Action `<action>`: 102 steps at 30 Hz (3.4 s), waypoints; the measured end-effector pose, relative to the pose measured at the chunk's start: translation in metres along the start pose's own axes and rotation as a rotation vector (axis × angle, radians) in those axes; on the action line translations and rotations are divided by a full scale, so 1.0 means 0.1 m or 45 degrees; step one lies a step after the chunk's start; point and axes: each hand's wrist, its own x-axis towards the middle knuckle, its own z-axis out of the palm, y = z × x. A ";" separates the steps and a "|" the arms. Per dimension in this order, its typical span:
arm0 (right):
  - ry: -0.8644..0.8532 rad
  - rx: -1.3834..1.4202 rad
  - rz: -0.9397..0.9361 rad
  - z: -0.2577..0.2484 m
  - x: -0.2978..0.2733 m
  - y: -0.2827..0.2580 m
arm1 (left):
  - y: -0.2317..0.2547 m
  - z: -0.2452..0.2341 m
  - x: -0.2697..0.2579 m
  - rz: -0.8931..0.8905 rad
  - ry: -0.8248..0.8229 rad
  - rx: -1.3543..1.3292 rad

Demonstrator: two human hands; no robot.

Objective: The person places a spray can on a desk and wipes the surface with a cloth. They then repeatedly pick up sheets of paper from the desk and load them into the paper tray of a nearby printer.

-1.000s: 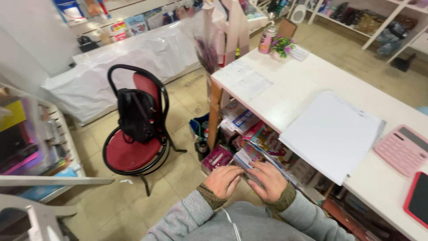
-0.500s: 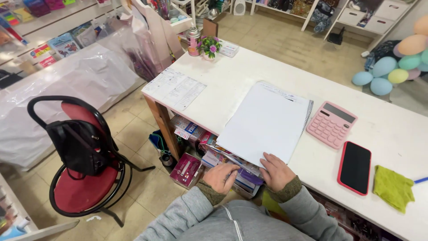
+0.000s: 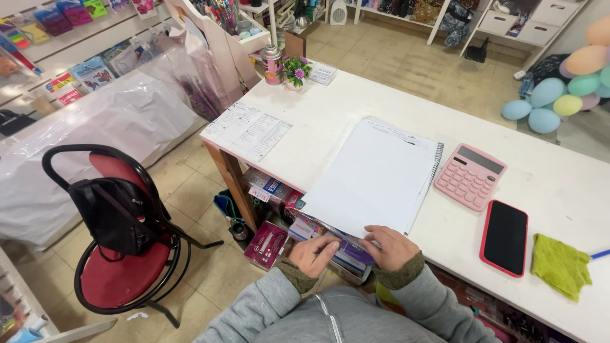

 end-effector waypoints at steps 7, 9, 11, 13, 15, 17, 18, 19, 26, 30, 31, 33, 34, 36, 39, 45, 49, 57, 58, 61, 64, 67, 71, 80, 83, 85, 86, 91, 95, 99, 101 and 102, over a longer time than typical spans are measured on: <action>0.286 0.280 -0.306 0.04 -0.05 -0.12 | -0.19 -0.02 -0.21 -0.036 0.038 -0.136; 0.405 0.353 -0.245 0.02 -0.06 -0.29 | -0.22 -0.06 -0.30 -0.030 0.047 -0.175; 0.418 0.382 -0.418 0.05 -0.07 -0.46 | -0.20 -0.15 -0.42 0.034 0.011 -0.350; 0.431 0.389 -0.657 0.11 -0.05 -0.74 | -0.25 -0.23 -0.53 0.009 0.013 -0.493; 0.442 0.404 -0.901 0.23 -0.04 -0.99 | -0.34 -0.30 -0.69 -0.014 0.024 -0.636; 0.386 0.416 -1.099 0.39 -0.03 -1.22 | -0.47 -0.36 -0.86 -0.142 0.184 -0.918; 0.367 0.438 -1.124 0.50 -0.03 -1.33 | -0.54 -0.42 -0.98 -0.146 0.222 -0.914; 0.290 0.443 -1.245 0.61 -0.04 -1.44 | -0.62 -0.48 -1.11 -0.147 0.375 -0.940; -0.082 0.440 -1.566 1.24 -0.28 -2.50 | -1.12 -1.11 -2.42 -0.293 1.129 -0.790; -0.271 0.778 -1.671 1.69 -0.47 -3.17 | -1.38 -1.54 -3.52 -0.269 1.434 -0.686; -0.351 0.808 -1.540 1.80 -0.52 -3.34 | -1.42 -1.63 -3.82 -0.287 1.530 -0.667; -0.458 0.849 -1.443 2.06 -0.64 -3.70 | -1.40 -1.78 -4.38 -0.305 1.672 -0.636; -0.399 0.912 -1.386 2.16 -0.71 -3.89 | -1.29 -1.82 -4.64 -0.362 1.739 -0.656; -0.378 0.992 -1.357 2.42 -0.87 -4.21 | -1.18 -1.84 -5.11 -0.422 1.856 -0.671; -0.903 1.122 -0.894 2.93 -1.14 -4.60 | -1.26 -1.74 -5.79 -0.392 2.032 -0.754; -1.786 1.535 -0.583 3.83 -1.73 -5.26 | -1.43 -1.32 -6.84 -0.187 2.329 -0.670; -1.840 1.272 -0.664 4.22 -2.03 -5.66 | -1.47 -1.04 -7.22 -0.382 2.500 -0.951; -2.320 0.987 -0.768 4.82 -2.60 -6.32 | -1.93 -0.54 -7.73 -0.445 2.893 -0.814; -2.357 0.925 -0.713 4.85 -2.64 -6.43 | -1.95 -0.56 -7.78 -0.583 2.942 -0.781; -2.424 0.842 -0.631 5.13 -2.74 -6.67 | -1.84 -0.74 -7.88 -0.726 3.029 -0.644; -2.458 0.837 -0.629 5.52 -2.80 -6.82 | -1.82 -0.92 -8.02 -0.802 3.058 -0.521; -2.493 0.748 -0.659 5.71 -2.87 -6.95 | -1.85 -1.05 -8.13 -0.969 3.097 -0.495; -2.527 0.644 -0.589 5.74 -3.00 -7.10 | -2.01 -1.06 -8.27 -1.203 3.255 -0.497; -2.697 0.412 -0.855 5.99 -2.83 -7.33 | -1.33 -1.23 -7.68 -2.101 2.506 0.605; -1.984 0.436 -1.928 5.91 -2.74 -7.40 | -1.26 -1.34 -7.47 -2.249 2.017 0.642; -1.700 0.522 -2.245 5.84 -2.81 -7.50 | -1.29 -1.35 -7.44 -2.273 1.896 0.649; -1.384 0.601 -2.535 5.81 -2.84 -7.54 | -1.31 -1.35 -7.42 -2.294 1.774 0.653; -1.263 -0.362 -2.605 5.02 -3.02 -7.78 | -1.25 -1.41 -7.40 -2.370 1.611 0.566; -1.222 -0.598 -2.689 4.93 -3.03 -7.78 | -1.26 -1.41 -7.41 -2.369 1.625 0.645; -1.239 -0.563 -2.626 4.92 -3.01 -7.75 | -1.40 -1.29 -7.38 -2.171 1.656 0.815; -1.251 -0.511 -2.585 4.88 -2.99 -7.73 | -1.46 -1.22 -7.37 -1.997 1.622 0.880; -1.249 -0.507 -2.576 4.82 -2.99 -7.73 | -1.48 -1.21 -7.38 -1.992 1.615 0.887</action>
